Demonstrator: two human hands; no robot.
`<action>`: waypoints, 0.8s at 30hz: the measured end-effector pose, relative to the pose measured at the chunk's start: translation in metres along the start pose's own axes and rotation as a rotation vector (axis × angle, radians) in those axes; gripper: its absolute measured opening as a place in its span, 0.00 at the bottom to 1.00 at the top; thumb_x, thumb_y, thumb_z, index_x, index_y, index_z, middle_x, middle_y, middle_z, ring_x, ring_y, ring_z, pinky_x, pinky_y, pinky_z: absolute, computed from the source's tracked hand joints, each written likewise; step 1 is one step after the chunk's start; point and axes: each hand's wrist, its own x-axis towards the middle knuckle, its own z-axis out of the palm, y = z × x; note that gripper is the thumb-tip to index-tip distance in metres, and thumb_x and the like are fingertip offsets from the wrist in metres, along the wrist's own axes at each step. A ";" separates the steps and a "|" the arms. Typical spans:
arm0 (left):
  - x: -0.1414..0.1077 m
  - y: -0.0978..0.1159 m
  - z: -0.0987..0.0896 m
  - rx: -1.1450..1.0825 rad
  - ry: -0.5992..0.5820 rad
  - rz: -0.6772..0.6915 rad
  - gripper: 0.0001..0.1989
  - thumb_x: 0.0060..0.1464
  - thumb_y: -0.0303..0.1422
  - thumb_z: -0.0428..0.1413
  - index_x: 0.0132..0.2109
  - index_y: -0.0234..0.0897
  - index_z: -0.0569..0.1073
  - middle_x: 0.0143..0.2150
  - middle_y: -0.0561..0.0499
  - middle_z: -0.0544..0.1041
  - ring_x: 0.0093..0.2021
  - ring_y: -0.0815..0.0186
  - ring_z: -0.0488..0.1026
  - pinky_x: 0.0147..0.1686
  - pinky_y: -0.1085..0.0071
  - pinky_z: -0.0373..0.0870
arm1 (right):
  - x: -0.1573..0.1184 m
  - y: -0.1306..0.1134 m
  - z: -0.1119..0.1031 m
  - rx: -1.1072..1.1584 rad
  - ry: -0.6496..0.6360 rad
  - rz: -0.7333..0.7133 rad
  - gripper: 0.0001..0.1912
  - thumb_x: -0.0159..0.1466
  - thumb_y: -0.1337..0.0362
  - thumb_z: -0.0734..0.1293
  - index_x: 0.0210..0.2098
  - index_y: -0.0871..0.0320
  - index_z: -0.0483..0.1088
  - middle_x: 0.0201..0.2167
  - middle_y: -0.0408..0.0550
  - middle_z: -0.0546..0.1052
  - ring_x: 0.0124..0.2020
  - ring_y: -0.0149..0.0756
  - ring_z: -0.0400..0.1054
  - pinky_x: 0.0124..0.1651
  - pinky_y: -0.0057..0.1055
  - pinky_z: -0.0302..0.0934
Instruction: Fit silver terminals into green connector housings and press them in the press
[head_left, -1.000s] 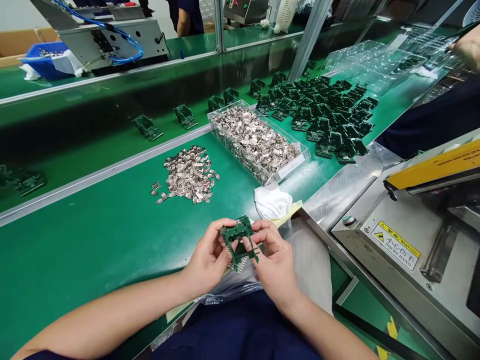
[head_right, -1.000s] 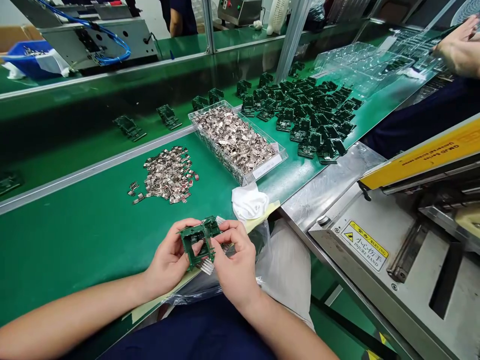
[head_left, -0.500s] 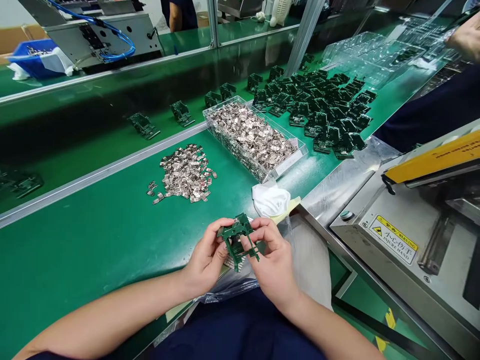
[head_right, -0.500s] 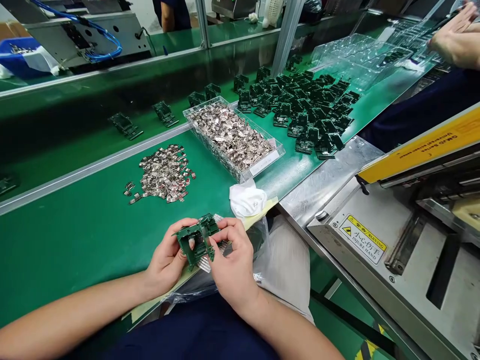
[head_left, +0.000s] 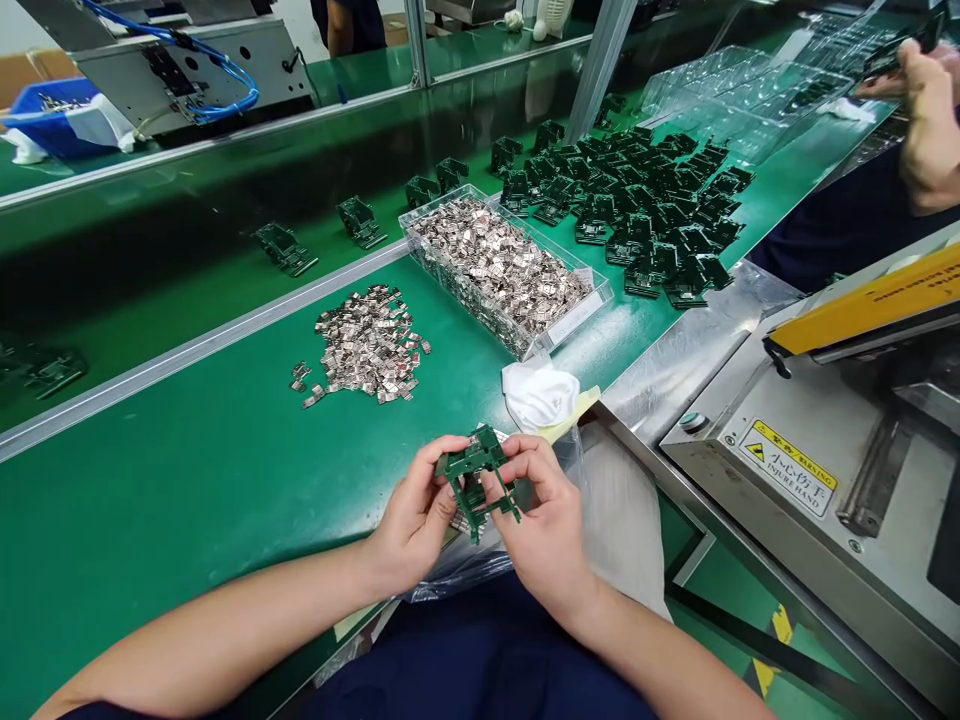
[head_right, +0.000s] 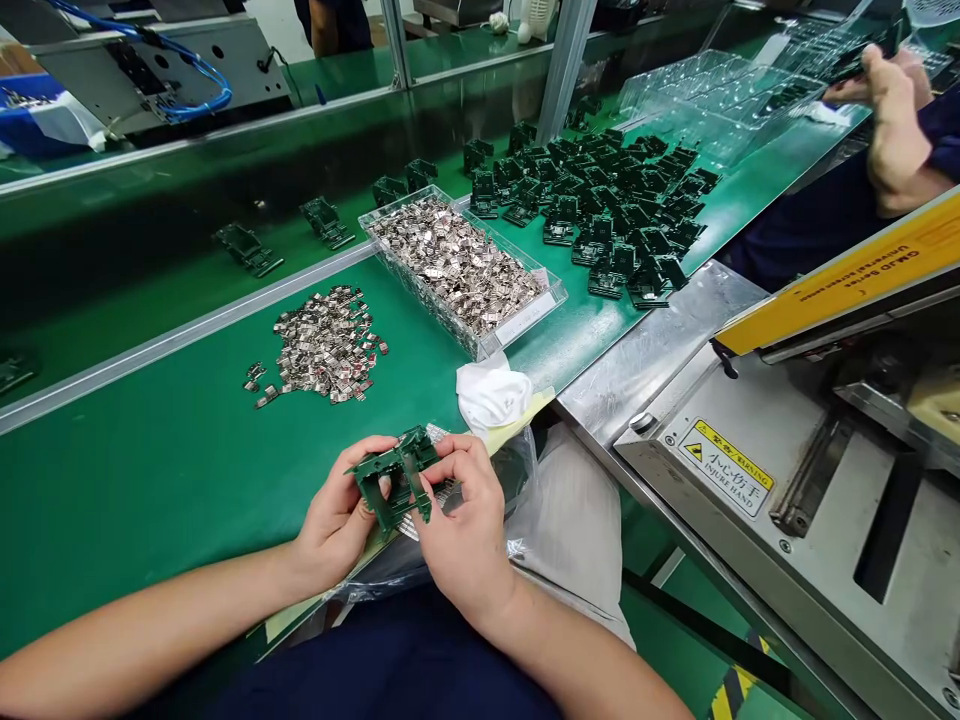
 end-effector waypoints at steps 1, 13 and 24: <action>0.000 0.000 0.001 -0.015 -0.002 -0.003 0.19 0.65 0.29 0.48 0.61 0.46 0.61 0.42 0.50 0.73 0.37 0.70 0.72 0.38 0.76 0.72 | 0.000 0.001 0.000 -0.001 -0.003 -0.002 0.08 0.60 0.66 0.69 0.26 0.56 0.67 0.38 0.47 0.70 0.43 0.36 0.67 0.46 0.30 0.61; 0.003 0.008 0.008 -0.100 0.093 -0.107 0.15 0.61 0.29 0.53 0.54 0.43 0.65 0.37 0.52 0.74 0.32 0.73 0.70 0.31 0.80 0.70 | -0.008 0.010 0.003 0.233 0.004 0.203 0.06 0.59 0.65 0.69 0.28 0.56 0.69 0.34 0.46 0.71 0.39 0.36 0.68 0.41 0.30 0.63; 0.005 0.012 0.008 -0.141 0.099 -0.168 0.13 0.60 0.32 0.55 0.52 0.41 0.66 0.35 0.52 0.74 0.32 0.71 0.71 0.31 0.78 0.71 | -0.008 0.006 0.006 0.390 0.019 0.310 0.10 0.55 0.63 0.74 0.26 0.56 0.68 0.31 0.44 0.74 0.33 0.32 0.68 0.36 0.26 0.66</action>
